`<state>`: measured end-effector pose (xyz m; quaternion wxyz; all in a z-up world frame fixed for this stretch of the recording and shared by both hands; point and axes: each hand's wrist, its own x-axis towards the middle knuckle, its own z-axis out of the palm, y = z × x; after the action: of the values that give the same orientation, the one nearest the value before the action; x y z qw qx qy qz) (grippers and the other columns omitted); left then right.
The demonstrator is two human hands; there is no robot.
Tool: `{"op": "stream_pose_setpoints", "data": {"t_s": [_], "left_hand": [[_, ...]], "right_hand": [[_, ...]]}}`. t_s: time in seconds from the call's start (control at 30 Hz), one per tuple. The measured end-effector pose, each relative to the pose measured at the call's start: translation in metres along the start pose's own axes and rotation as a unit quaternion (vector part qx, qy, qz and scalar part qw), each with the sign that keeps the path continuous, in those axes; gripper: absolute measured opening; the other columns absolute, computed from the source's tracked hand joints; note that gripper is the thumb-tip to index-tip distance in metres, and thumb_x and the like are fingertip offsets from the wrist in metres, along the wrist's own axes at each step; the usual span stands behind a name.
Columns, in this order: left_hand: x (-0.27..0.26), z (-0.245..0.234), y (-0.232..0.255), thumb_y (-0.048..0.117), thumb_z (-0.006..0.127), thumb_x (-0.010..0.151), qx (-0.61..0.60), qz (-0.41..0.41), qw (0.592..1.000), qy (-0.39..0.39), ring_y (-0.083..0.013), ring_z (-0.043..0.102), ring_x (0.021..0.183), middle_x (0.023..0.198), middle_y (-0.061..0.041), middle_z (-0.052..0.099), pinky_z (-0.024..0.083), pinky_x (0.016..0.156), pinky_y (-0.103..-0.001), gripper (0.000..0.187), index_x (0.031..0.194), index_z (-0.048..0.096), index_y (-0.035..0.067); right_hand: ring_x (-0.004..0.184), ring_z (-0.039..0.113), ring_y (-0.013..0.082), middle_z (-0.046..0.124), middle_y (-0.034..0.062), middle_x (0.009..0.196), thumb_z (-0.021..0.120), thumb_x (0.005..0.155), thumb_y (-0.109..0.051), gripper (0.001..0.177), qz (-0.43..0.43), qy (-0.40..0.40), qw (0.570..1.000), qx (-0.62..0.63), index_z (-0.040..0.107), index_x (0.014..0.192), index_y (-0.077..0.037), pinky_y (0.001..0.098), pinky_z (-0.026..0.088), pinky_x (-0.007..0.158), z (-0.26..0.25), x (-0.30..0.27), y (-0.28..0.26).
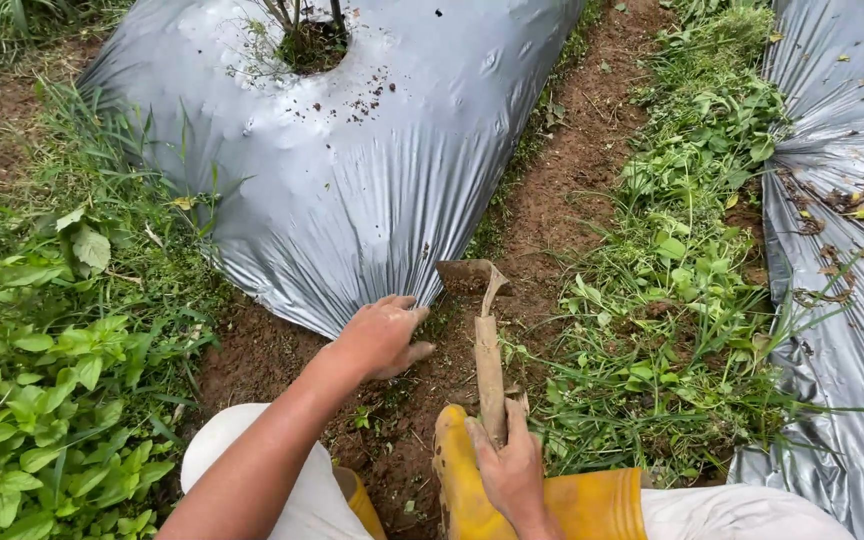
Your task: The person uses a hoe to loosen soil and uproot weeds along the edge of a plastic-covered garden bed. They then pull the remaining weeds by hand and gather them into a pile on the ground.
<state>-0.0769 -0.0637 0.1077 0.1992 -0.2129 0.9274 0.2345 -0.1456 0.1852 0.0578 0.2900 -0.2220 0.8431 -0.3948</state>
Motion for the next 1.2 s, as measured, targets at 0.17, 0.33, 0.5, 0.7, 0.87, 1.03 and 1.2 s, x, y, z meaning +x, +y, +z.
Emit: {"op": "stream_pose_setpoints", "data": {"t_s": [0.17,0.33,0.5,0.7,0.87,1.03,1.2], "left_hand": [[-0.013,-0.004,-0.039,0.048,0.054,0.103,-0.034,-0.034,0.998,0.026,-0.031,0.03,0.151,0.157,-0.018,0.041,0.031,0.122,-0.052,0.067,0.151,0.04,0.002],[-0.035,-0.025,-0.068,0.053,0.046,0.103,-0.063,-0.113,0.986,0.101,-0.0298,0.038,0.147,0.157,-0.012,0.044,0.035,0.117,-0.051,0.07,0.156,0.035,0.008],[-0.079,-0.052,-0.085,0.03,0.053,0.099,-0.167,-0.16,0.948,0.22,-0.0429,0.061,0.128,0.134,-0.024,0.065,0.047,0.107,-0.059,0.052,0.143,0.058,0.002],[-0.087,-0.05,-0.118,0.028,0.052,0.1,-0.188,-0.207,0.916,0.289,-0.0405,0.067,0.118,0.122,-0.026,0.07,0.051,0.102,-0.057,0.046,0.135,0.064,0.002],[-0.074,-0.032,-0.14,0.024,0.055,0.093,-0.197,-0.206,0.911,0.297,-0.0433,0.067,0.118,0.123,-0.021,0.07,0.051,0.101,-0.057,0.05,0.138,0.063,0.003],[-0.082,-0.034,-0.134,0.02,0.053,0.086,-0.207,-0.198,0.908,0.307,-0.0426,0.069,0.112,0.114,-0.019,0.073,0.054,0.096,-0.055,0.041,0.119,0.074,0.004],[-0.079,-0.035,-0.141,0.018,0.055,0.081,-0.201,-0.21,0.918,0.27,-0.0418,0.068,0.113,0.112,-0.018,0.073,0.053,0.098,-0.054,0.039,0.11,0.076,0.003]], "right_hand": [[0.054,0.056,0.0145,0.072,0.0039,0.079,0.071,0.091,-0.036,0.031,-0.109,-0.045,0.993,-0.031,0.06,0.108,-0.012,0.033,0.048,0.056,0.026,0.023,-0.044],[0.054,0.04,0.0134,0.054,0.002,0.072,0.067,0.095,-0.038,0.03,-0.177,-0.1,0.978,-0.05,0.057,0.103,-0.01,0.0333,0.036,0.053,0.057,0.044,-0.102],[0.106,0.072,0.0434,0.072,0.0321,0.112,0.074,0.091,-0.032,0.06,-0.139,-0.143,0.979,-0.046,0.055,0.134,0.006,0.0569,0.055,0.09,0.082,0.036,-0.199],[0.059,0.071,0.0282,0.066,0.0115,0.057,0.07,0.093,-0.039,0.044,-0.189,-0.203,0.957,-0.085,0.064,0.115,-0.001,0.0476,0.054,0.07,0.115,0.08,-0.246],[0.051,0.066,0.0211,0.069,0.0139,0.067,0.063,0.095,-0.028,0.047,-0.162,-0.222,0.953,-0.131,0.058,0.127,0.007,0.0372,0.055,0.056,0.114,0.048,-0.307],[0.051,0.068,0.0215,0.07,0.0139,0.068,0.058,0.098,-0.025,0.041,-0.166,-0.236,0.942,-0.171,0.06,0.124,0.007,0.0369,0.056,0.052,0.12,0.052,-0.31],[0.056,0.069,0.0213,0.07,0.0153,0.073,0.054,0.099,-0.026,0.044,-0.141,-0.263,0.933,-0.202,0.06,0.124,0.009,0.0359,0.058,0.054,0.115,0.041,-0.321]]}}
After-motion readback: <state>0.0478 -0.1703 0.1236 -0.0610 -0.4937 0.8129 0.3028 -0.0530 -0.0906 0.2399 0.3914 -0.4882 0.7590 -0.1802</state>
